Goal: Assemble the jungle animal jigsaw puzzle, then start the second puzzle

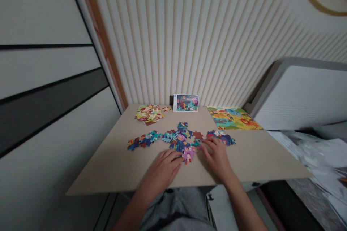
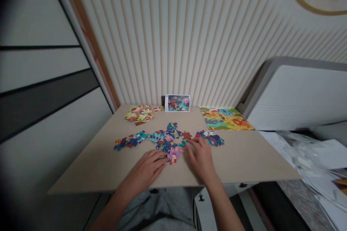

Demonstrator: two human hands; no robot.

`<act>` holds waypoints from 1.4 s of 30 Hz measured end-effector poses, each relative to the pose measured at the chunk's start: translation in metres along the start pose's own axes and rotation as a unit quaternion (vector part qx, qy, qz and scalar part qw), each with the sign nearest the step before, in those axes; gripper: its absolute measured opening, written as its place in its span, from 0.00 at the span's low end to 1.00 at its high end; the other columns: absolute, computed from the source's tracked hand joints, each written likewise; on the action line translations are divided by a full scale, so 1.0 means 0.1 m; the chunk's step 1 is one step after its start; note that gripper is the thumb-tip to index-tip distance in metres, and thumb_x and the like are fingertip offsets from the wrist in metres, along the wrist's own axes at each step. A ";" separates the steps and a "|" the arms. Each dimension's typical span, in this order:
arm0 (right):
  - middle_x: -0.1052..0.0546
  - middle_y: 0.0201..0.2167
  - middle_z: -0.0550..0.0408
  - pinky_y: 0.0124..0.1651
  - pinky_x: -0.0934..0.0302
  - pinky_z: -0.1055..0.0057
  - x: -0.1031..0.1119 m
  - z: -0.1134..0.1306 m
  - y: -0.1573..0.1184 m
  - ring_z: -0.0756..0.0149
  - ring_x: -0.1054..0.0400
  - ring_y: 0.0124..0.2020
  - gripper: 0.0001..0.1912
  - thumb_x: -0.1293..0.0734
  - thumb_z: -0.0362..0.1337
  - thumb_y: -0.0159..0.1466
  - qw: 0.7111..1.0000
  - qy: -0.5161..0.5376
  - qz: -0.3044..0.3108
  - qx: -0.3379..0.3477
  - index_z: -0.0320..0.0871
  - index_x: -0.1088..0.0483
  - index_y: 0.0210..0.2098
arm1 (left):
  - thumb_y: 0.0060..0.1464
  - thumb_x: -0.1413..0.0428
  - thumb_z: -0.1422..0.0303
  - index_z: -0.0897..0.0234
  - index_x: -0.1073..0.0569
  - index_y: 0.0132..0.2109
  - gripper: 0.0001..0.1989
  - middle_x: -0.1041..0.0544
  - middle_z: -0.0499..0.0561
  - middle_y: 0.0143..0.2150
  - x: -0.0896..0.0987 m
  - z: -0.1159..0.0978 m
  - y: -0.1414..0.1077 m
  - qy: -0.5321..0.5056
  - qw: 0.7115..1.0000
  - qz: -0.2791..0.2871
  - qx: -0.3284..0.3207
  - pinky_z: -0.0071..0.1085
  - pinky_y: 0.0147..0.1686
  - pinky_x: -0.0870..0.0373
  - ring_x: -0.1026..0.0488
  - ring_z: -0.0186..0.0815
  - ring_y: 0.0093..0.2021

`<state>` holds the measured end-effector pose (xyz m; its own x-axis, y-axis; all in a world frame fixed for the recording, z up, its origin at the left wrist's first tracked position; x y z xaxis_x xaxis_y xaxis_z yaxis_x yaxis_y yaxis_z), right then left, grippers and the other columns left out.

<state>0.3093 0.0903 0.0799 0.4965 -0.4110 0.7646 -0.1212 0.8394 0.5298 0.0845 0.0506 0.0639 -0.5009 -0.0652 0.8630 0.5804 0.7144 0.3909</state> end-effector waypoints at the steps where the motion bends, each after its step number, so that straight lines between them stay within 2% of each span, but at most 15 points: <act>1: 0.22 0.47 0.47 0.56 0.40 0.56 -0.08 0.14 -0.02 0.53 0.31 0.51 0.14 0.36 0.45 0.72 0.999 0.023 0.032 0.018 0.49 0.21 0.50 | 0.70 0.47 0.70 0.55 0.25 0.59 0.15 0.24 0.52 0.58 0.00 0.00 0.00 -0.001 1.000 0.000 0.003 0.45 0.61 0.32 0.30 0.42 0.60; 3: 0.22 0.46 0.49 0.55 0.41 0.56 -0.20 0.32 -0.07 0.53 0.31 0.51 0.14 0.33 0.46 0.71 0.996 0.044 0.072 0.033 0.51 0.22 0.51 | 0.69 0.47 0.71 0.55 0.25 0.58 0.14 0.23 0.52 0.57 0.01 0.00 0.00 -0.003 1.000 -0.003 0.009 0.45 0.61 0.32 0.29 0.42 0.59; 5: 0.22 0.46 0.50 0.54 0.41 0.56 -0.27 0.40 -0.10 0.53 0.31 0.50 0.15 0.31 0.47 0.70 0.994 0.047 0.091 0.032 0.52 0.23 0.53 | 0.69 0.47 0.70 0.54 0.25 0.58 0.14 0.23 0.52 0.56 0.02 0.00 0.00 -0.006 1.000 -0.009 0.015 0.44 0.61 0.32 0.29 0.42 0.59; 10: 0.21 0.45 0.51 0.52 0.40 0.59 -0.35 0.30 -0.13 0.55 0.30 0.48 0.11 0.29 0.46 0.68 0.990 0.099 0.101 0.015 0.50 0.23 0.47 | 0.68 0.45 0.70 0.55 0.29 0.62 0.18 0.23 0.52 0.58 0.04 0.01 0.00 -0.011 0.999 -0.005 0.030 0.44 0.61 0.31 0.28 0.41 0.59; 15: 0.22 0.45 0.49 0.52 0.40 0.60 -0.38 0.24 -0.13 0.55 0.30 0.48 0.17 0.28 0.45 0.67 0.988 0.112 0.107 0.003 0.48 0.25 0.53 | 0.67 0.44 0.71 0.57 0.30 0.63 0.19 0.23 0.53 0.58 0.02 0.03 0.00 -0.012 1.000 -0.002 0.022 0.44 0.62 0.31 0.28 0.42 0.59; 22: 0.22 0.42 0.51 0.50 0.41 0.62 -0.37 0.28 -0.11 0.56 0.30 0.46 0.12 0.28 0.46 0.66 0.986 0.122 0.116 -0.014 0.47 0.23 0.44 | 0.66 0.44 0.73 0.54 0.26 0.57 0.15 0.21 0.51 0.55 0.02 0.00 0.01 -0.030 0.999 -0.012 -0.007 0.42 0.60 0.30 0.26 0.40 0.56; 28: 0.23 0.36 0.56 0.44 0.43 0.66 -0.31 0.38 -0.14 0.61 0.32 0.38 0.12 0.26 0.47 0.65 0.979 0.157 0.130 -0.009 0.46 0.27 0.41 | 0.66 0.42 0.67 0.55 0.34 0.67 0.24 0.23 0.54 0.55 -0.03 0.08 -0.03 -0.016 1.000 -0.012 0.022 0.44 0.59 0.29 0.27 0.43 0.57; 31: 0.23 0.36 0.55 0.44 0.43 0.65 -0.27 0.45 -0.15 0.61 0.33 0.38 0.14 0.26 0.48 0.65 0.977 0.161 0.138 0.018 0.46 0.28 0.40 | 0.67 0.42 0.64 0.57 0.38 0.70 0.28 0.23 0.56 0.56 -0.06 0.10 -0.04 -0.009 1.000 -0.013 0.019 0.46 0.60 0.30 0.27 0.44 0.58; 34: 0.23 0.39 0.53 0.47 0.41 0.63 -0.26 0.51 -0.15 0.59 0.32 0.42 0.12 0.29 0.47 0.68 0.975 0.158 0.144 0.056 0.46 0.26 0.42 | 0.66 0.42 0.65 0.58 0.36 0.68 0.26 0.23 0.56 0.56 -0.07 0.08 -0.05 -0.006 1.000 -0.009 0.017 0.46 0.60 0.30 0.27 0.45 0.58; 36: 0.23 0.43 0.50 0.50 0.40 0.61 -0.25 0.50 -0.13 0.57 0.31 0.46 0.11 0.34 0.45 0.72 0.978 0.146 0.129 0.067 0.48 0.24 0.47 | 0.65 0.41 0.66 0.58 0.33 0.66 0.24 0.23 0.56 0.56 -0.05 0.07 -0.05 -0.008 1.000 -0.009 0.019 0.45 0.59 0.30 0.27 0.45 0.57; 39: 0.24 0.48 0.46 0.54 0.39 0.57 -0.27 0.40 -0.11 0.53 0.32 0.50 0.16 0.37 0.43 0.73 0.990 0.099 0.089 0.038 0.49 0.25 0.57 | 0.61 0.37 0.66 0.58 0.30 0.61 0.22 0.22 0.55 0.53 0.00 0.09 -0.06 -0.021 0.999 -0.022 0.029 0.45 0.58 0.30 0.26 0.45 0.56; 42: 0.25 0.49 0.45 0.55 0.38 0.55 -0.32 0.29 -0.11 0.51 0.31 0.51 0.20 0.31 0.46 0.69 0.995 0.062 0.078 0.002 0.48 0.26 0.58 | 0.60 0.37 0.66 0.58 0.28 0.56 0.18 0.22 0.54 0.51 0.11 0.26 -0.09 -0.041 0.990 -0.100 0.091 0.45 0.55 0.28 0.25 0.45 0.53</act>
<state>0.2692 0.0841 0.0604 0.5739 -0.2274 0.7867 -0.2090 0.8882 0.4092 0.0563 0.0615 0.0616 -0.6488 -0.1671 0.7424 0.3429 0.8067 0.4813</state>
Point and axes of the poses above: each hand's wrist, its own y-axis towards the middle knuckle, its own x-axis out of the back of the hand, z = x × y, the point moved 7 cm from there along y, towards the middle knuckle
